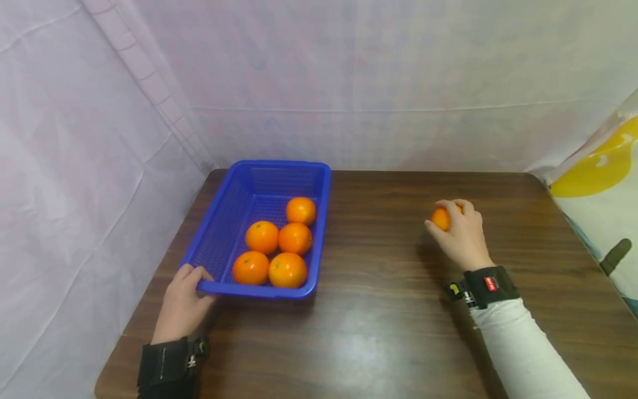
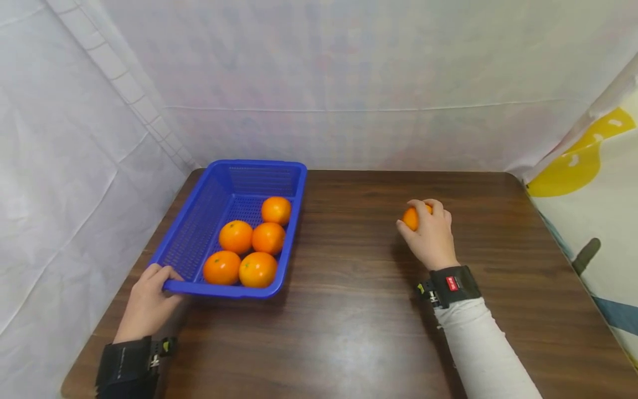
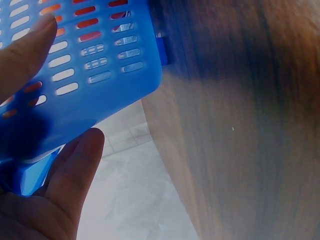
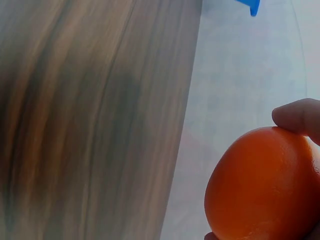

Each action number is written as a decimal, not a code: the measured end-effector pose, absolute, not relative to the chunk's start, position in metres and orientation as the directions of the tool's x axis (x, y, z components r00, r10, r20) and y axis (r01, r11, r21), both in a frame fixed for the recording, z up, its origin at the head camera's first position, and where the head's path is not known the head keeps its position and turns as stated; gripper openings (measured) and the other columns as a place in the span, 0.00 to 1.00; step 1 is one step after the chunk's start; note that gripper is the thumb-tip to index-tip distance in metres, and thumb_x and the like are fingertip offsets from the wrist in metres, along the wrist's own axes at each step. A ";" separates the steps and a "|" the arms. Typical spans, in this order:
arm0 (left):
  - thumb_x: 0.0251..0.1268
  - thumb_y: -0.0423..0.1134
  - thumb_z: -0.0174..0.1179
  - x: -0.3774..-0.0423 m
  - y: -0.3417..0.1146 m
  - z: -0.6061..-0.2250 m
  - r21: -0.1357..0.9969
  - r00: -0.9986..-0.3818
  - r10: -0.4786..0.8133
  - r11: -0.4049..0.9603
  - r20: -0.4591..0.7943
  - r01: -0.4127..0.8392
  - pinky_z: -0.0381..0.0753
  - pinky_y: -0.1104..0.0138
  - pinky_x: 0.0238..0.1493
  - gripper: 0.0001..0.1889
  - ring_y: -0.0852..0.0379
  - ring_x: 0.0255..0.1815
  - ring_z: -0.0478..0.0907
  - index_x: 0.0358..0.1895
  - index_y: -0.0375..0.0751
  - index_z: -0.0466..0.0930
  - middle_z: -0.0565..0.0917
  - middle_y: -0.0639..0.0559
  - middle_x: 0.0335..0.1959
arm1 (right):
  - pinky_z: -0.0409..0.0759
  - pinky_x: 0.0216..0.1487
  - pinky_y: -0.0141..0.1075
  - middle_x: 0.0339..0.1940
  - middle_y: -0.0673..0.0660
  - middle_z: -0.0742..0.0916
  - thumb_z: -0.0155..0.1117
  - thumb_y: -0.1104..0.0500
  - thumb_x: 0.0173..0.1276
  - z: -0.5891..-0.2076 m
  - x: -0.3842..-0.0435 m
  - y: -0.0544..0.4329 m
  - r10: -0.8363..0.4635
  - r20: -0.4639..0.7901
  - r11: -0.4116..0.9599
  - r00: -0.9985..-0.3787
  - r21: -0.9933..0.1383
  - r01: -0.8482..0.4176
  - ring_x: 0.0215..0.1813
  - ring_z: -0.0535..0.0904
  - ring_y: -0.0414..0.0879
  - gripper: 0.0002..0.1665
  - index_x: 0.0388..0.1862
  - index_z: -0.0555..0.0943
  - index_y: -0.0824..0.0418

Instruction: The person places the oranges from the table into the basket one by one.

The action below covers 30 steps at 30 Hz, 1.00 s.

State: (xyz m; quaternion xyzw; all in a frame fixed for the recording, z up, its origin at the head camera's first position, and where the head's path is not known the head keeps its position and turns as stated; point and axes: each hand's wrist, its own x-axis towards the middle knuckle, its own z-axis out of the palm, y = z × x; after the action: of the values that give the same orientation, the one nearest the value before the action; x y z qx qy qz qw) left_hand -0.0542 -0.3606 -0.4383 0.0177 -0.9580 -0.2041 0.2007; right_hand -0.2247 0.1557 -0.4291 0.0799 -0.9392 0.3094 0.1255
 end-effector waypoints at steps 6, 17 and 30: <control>0.45 0.26 0.74 -0.054 -0.360 -0.438 0.409 -0.925 -0.125 0.912 0.358 0.036 0.77 0.47 0.45 0.15 0.44 0.40 0.77 0.30 0.41 0.76 0.73 0.46 0.34 | 0.72 0.44 0.58 0.65 0.73 0.69 0.65 0.48 0.69 -0.429 -0.227 0.142 -0.099 0.279 0.778 -0.955 -0.576 -0.249 0.59 0.63 0.75 0.29 0.64 0.75 0.60; 0.45 0.25 0.74 -0.055 -0.359 -0.439 0.420 -0.925 -0.131 0.907 0.356 0.033 0.78 0.47 0.46 0.15 0.44 0.41 0.77 0.31 0.41 0.76 0.73 0.46 0.34 | 0.73 0.47 0.60 0.66 0.72 0.70 0.66 0.50 0.68 -0.428 -0.234 0.119 -0.155 0.287 0.767 -0.945 -0.569 -0.298 0.60 0.64 0.75 0.29 0.64 0.75 0.60; 0.45 0.25 0.74 -0.055 -0.359 -0.437 0.415 -0.923 -0.126 0.909 0.364 0.039 0.78 0.47 0.45 0.15 0.44 0.40 0.78 0.30 0.41 0.76 0.74 0.46 0.34 | 0.75 0.48 0.58 0.66 0.70 0.70 0.66 0.49 0.68 -0.420 -0.242 0.087 -0.204 0.276 0.763 -0.939 -0.556 -0.329 0.61 0.64 0.71 0.30 0.65 0.75 0.59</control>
State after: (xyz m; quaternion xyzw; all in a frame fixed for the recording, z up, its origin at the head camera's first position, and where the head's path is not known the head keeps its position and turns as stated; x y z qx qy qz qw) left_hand -0.0552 -0.3594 -0.4370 0.0228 -0.9573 -0.2120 0.1951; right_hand -0.2418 0.0866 -0.4198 0.1426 -0.9336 0.3132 0.0999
